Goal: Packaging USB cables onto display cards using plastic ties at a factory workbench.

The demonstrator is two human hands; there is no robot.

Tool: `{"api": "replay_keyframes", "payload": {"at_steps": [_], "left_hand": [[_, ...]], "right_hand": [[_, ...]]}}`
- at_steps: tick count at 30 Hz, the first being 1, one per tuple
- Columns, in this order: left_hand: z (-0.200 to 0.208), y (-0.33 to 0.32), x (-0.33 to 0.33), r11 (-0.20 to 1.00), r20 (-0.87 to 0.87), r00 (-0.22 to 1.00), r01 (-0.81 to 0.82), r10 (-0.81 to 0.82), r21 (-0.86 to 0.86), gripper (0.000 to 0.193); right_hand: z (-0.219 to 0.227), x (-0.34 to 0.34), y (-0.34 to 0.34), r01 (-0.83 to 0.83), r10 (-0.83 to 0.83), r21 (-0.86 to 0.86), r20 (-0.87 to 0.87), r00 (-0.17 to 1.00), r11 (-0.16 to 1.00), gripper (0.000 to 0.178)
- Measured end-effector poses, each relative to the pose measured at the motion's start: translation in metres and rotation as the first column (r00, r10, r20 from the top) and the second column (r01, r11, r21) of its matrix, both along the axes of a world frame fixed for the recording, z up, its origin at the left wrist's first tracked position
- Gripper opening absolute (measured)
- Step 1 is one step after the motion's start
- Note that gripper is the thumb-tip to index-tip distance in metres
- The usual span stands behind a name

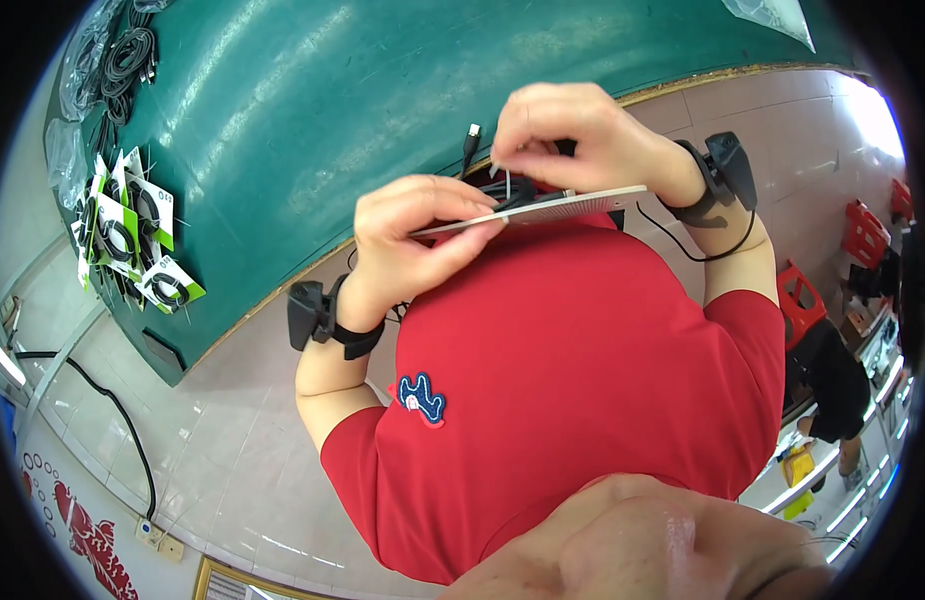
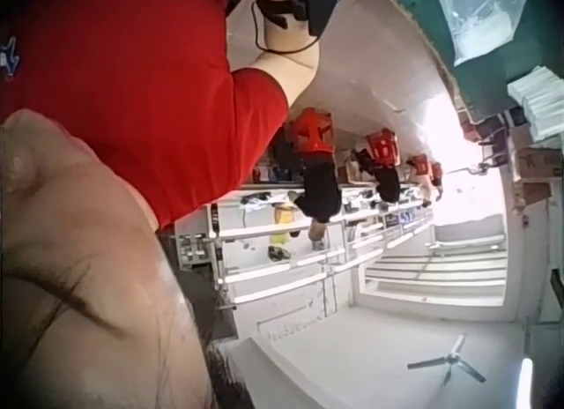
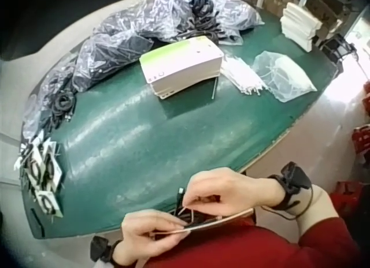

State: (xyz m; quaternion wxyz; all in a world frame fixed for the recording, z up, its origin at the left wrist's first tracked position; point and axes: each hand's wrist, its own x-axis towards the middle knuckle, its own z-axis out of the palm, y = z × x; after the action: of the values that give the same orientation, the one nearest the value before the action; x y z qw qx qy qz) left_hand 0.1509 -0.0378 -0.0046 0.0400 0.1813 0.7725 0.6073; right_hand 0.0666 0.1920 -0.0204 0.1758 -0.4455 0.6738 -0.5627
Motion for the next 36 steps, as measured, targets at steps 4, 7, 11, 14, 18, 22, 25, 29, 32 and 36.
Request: {"api": "replay_keyframes", "payload": {"at_steps": [4,7,11,14,18,22,25,29,32,36], "left_hand": [[0.004,-0.006,-0.007,0.992,0.209,0.978,-0.047,0.021,0.120,0.014],[0.009,-0.007,-0.008,0.980,0.290,0.957,-0.068,0.011,0.186,0.013],[0.008,-0.006,-0.001,0.963,0.343,0.939,-0.079,-0.014,0.256,0.013],[0.006,-0.007,0.001,0.956,0.351,0.936,-0.094,-0.009,0.276,0.014],[0.005,-0.006,-0.002,0.955,0.365,0.931,-0.080,-0.031,0.285,0.014],[0.008,-0.004,-0.005,0.936,0.514,0.858,-0.173,-0.011,0.308,0.014],[0.010,-0.009,-0.021,0.953,0.745,0.667,-0.232,0.011,0.193,0.016],[0.006,-0.010,-0.031,0.969,0.789,0.610,-0.146,-0.069,0.198,0.018],[0.006,-0.009,-0.032,0.964,0.787,0.612,-0.153,-0.080,0.217,0.019],[0.004,-0.010,-0.033,0.960,0.788,0.610,-0.160,-0.088,0.231,0.019]], "right_hand": [[-0.002,-0.006,-0.006,0.063,-0.063,-0.017,0.030,0.998,0.998,0.012],[0.006,-0.008,-0.007,0.020,-0.020,0.042,0.001,1.000,0.999,0.013],[0.009,-0.006,-0.003,0.004,-0.001,0.038,-0.059,0.998,0.999,0.012],[0.011,-0.008,-0.001,-0.009,0.013,0.065,-0.073,0.997,0.998,0.012],[0.016,-0.007,-0.004,0.043,-0.049,0.091,0.061,0.997,0.995,0.009],[0.011,-0.020,-0.005,0.033,-0.062,0.070,0.474,0.878,0.997,0.005],[0.012,-0.034,-0.005,-0.018,-0.024,0.060,0.635,0.772,0.998,0.004],[0.018,-0.054,0.000,-0.115,0.083,0.037,0.488,0.869,0.993,0.004],[0.026,-0.063,-0.001,-0.204,0.205,-0.020,0.084,0.975,0.979,0.004],[0.046,-0.046,-0.005,-0.204,0.229,0.107,-0.351,0.908,0.973,0.008]]}}
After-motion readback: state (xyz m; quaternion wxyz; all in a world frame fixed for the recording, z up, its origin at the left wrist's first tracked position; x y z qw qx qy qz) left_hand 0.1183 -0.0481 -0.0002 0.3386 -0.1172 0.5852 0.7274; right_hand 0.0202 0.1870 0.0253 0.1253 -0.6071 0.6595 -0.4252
